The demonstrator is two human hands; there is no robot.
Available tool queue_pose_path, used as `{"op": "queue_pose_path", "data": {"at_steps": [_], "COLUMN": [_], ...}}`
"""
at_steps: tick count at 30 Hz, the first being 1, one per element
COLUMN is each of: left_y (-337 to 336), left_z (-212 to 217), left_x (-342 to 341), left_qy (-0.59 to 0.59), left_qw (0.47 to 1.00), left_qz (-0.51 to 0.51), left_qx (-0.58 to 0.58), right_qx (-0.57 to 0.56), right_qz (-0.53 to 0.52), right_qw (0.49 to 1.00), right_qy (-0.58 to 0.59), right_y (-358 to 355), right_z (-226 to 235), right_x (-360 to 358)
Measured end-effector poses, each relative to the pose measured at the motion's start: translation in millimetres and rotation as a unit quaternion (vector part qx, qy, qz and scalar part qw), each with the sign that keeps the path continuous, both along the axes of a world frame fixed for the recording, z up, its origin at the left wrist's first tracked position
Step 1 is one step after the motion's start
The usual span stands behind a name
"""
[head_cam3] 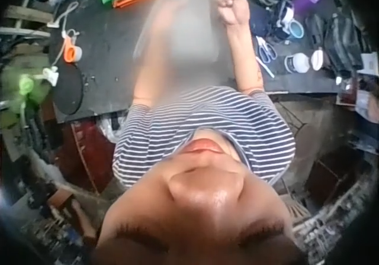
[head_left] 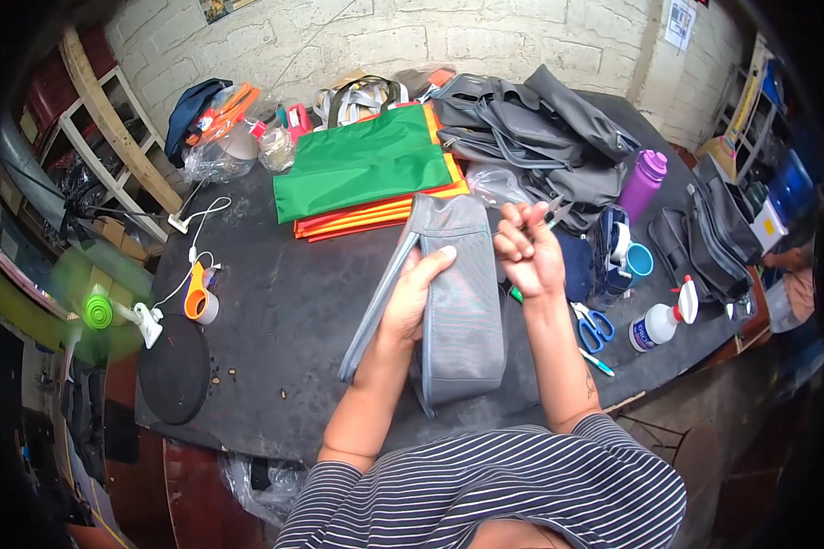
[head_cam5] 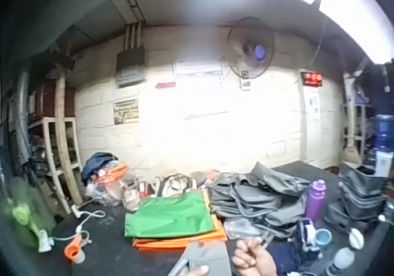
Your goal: Inspecting a manufactured gray bag for defects and trimming loose threads using snips.
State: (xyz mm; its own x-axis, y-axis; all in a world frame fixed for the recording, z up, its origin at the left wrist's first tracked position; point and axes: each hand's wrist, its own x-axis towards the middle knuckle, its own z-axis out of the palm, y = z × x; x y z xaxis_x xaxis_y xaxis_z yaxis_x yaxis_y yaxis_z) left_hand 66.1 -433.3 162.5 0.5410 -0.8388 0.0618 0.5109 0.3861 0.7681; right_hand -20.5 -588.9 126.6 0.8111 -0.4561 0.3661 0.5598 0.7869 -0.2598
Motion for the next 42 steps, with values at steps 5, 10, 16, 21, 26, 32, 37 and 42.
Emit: {"op": "queue_pose_path", "data": {"at_steps": [5, 10, 16, 21, 26, 32, 37, 42], "left_y": [13.8, 15.6, 86.1, 42.1, -10.8, -21.9, -18.0, -17.0], "left_z": [4.4, 2.2, 73.5, 79.7, 52.3, 34.8, 31.3, 31.2], "left_x": [28.7, 59.2, 66.2, 30.7, 17.6, 38.0, 44.3, 40.9], "left_qy": [-0.027, 0.013, -0.580, -0.758, -0.830, -0.761, -0.745, -0.763], "left_qw": [0.995, 0.975, 0.758, 0.638, 0.519, 0.616, 0.633, 0.613], "left_qz": [-0.080, -0.211, -0.053, 0.101, 0.120, 0.159, 0.149, 0.160], "left_qx": [0.047, 0.076, 0.295, 0.093, 0.164, 0.132, 0.145, 0.129], "right_qx": [-0.206, -0.390, -0.353, -0.340, -0.322, -0.388, -0.533, -0.605], "right_qz": [-0.180, -0.191, -0.228, -0.199, -0.200, -0.415, -0.421, -0.531], "right_qw": [0.958, 0.871, 0.875, 0.889, 0.890, 0.729, 0.629, 0.492], "right_qy": [0.090, 0.228, 0.239, 0.233, 0.255, 0.382, 0.377, 0.330], "right_y": [-14.7, -5.7, -2.1, 2.9, 1.8, 2.3, 24.5, 37.3], "right_z": [-2.7, -5.2, -11.3, -7.2, -7.0, -12.2, 7.7, 27.8], "right_x": [-5.5, 7.7, 12.8, 18.6, 7.1, -13.3, -37.3, -31.2]}}
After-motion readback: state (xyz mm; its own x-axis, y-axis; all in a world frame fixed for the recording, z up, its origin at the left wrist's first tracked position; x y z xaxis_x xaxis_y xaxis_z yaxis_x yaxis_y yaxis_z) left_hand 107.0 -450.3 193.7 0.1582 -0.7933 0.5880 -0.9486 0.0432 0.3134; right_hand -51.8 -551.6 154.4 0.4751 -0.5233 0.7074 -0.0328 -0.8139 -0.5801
